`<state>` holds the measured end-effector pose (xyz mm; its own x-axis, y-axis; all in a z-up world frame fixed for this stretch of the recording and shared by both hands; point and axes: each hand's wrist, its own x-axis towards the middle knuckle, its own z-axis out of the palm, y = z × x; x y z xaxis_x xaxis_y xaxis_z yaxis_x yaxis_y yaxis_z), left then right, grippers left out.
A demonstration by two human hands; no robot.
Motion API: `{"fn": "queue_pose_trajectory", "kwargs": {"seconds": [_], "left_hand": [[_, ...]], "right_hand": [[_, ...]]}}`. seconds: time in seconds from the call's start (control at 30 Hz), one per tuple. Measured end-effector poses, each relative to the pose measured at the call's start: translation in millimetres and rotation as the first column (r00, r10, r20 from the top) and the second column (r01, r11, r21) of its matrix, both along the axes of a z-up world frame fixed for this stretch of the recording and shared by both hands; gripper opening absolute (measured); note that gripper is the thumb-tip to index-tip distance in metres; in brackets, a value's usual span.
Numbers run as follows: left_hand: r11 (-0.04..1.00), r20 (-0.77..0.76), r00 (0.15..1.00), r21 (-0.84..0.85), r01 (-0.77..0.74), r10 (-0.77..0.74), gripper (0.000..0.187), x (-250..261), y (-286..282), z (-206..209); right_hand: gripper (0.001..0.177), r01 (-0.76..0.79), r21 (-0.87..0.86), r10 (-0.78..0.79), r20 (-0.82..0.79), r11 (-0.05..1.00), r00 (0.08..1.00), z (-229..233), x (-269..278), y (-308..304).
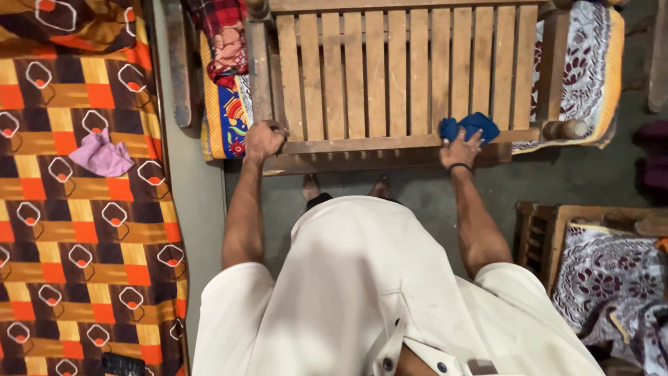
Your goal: The person wipes the slats and frame of a wooden chair using a blue cloth. They move around the chair to clean different sides and sections, including the legs and armrests.
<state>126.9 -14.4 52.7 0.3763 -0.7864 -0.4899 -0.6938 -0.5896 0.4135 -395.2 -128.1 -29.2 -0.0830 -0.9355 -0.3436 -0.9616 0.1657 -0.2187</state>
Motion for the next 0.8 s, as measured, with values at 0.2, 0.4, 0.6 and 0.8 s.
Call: {"fn": "queue_pose_trajectory", "kwargs": {"seconds": [0.2, 0.4, 0.6, 0.8], "left_hand": [[0.999, -0.025, 1.000, -0.049, 0.016, -0.017, 0.033, 0, 0, 5], [0.998, -0.079, 0.995, -0.032, 0.055, -0.058, 0.034, 5, 1, 0], [0.987, -0.143, 0.977, -0.060, 0.151, -0.158, 0.035, 13, 1, 0], [0.967, -0.127, 0.959, -0.053, 0.247, -0.252, 0.036, 13, 0, 9]], "right_hand": [[0.075, -0.056, 0.048, 0.055, 0.013, 0.997, 0.998, -14, 51, 22], [0.086, -0.247, 0.078, 0.240, 0.090, 0.966, 0.967, -2, 148, 60], [0.085, -0.321, 0.307, 0.289, 0.146, 0.896, 0.946, 43, 266, 100], [0.076, -0.641, 0.051, 0.623, 0.189, 0.766, 0.759, 21, 348, 138]]}}
